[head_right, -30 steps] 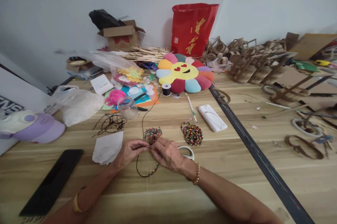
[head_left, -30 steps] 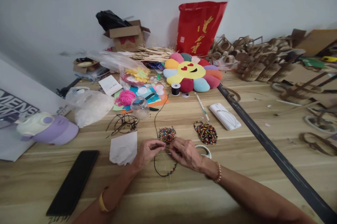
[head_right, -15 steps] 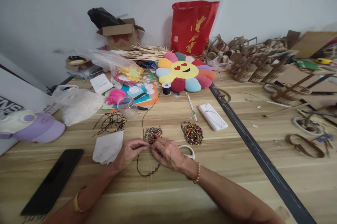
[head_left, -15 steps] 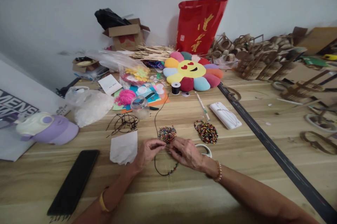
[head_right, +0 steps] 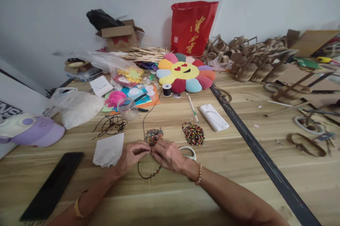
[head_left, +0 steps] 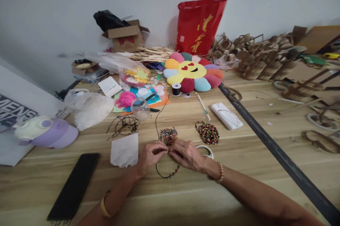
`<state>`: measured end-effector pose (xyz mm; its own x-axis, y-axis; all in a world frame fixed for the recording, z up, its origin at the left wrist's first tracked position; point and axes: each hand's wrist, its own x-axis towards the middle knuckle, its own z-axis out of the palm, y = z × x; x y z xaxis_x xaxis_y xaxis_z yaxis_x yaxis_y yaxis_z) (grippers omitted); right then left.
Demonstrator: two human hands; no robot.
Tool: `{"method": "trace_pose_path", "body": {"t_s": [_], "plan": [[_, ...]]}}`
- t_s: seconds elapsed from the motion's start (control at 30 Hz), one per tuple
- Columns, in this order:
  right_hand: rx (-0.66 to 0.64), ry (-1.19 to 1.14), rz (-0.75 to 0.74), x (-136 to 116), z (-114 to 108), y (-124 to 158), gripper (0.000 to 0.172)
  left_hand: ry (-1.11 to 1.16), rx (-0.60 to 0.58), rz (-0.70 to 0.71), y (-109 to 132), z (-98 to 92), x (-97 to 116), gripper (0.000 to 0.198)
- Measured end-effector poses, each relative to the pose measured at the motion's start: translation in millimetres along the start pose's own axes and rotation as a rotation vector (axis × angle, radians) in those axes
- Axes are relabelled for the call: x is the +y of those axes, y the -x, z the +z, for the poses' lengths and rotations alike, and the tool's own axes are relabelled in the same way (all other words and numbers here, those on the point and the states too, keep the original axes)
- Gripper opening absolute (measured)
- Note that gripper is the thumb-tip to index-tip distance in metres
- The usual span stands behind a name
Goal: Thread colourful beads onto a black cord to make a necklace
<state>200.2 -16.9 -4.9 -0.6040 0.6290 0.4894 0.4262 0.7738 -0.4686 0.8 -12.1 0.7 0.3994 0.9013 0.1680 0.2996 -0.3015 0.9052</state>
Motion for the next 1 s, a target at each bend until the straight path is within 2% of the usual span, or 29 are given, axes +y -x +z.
{"method": "trace_pose_path", "body": {"t_s": [0.1, 0.27, 0.33, 0.57, 0.73, 0.87, 1.0], "plan": [[-0.011, -0.076, 0.009, 0.2, -1.0, 0.0, 0.011, 0.022, -0.012, -0.039, 0.7, 0.6, -0.6, 0.01], [0.004, -0.144, 0.042, -0.5, -2.0, 0.0, 0.011, 0.144, -0.028, -0.245, 2.5, 1.2, 0.7, 0.015], [0.003, -0.154, 0.039, -0.6, -2.3, 0.0, 0.01, 0.186, -0.026, -0.286, 2.2, 1.1, 1.7, 0.019], [-0.036, -0.142, -0.02, -0.1, -2.6, -0.9, 0.01, 0.267, -0.036, -0.302, -0.2, 0.4, 1.7, 0.025], [-0.016, -0.094, -0.026, -2.4, -3.0, -3.0, 0.01, 0.26, -0.035, -0.31, -0.6, -0.7, 3.3, 0.025], [-0.053, -0.095, -0.052, -4.5, -5.0, -2.2, 0.007, 0.252, -0.057, -0.297, -1.2, -2.6, 6.1, 0.026], [-0.102, -0.143, -0.098, -5.8, -8.6, 0.4, 0.02, 0.244, -0.079, -0.286, -1.6, -4.6, 7.9, 0.025]]}}
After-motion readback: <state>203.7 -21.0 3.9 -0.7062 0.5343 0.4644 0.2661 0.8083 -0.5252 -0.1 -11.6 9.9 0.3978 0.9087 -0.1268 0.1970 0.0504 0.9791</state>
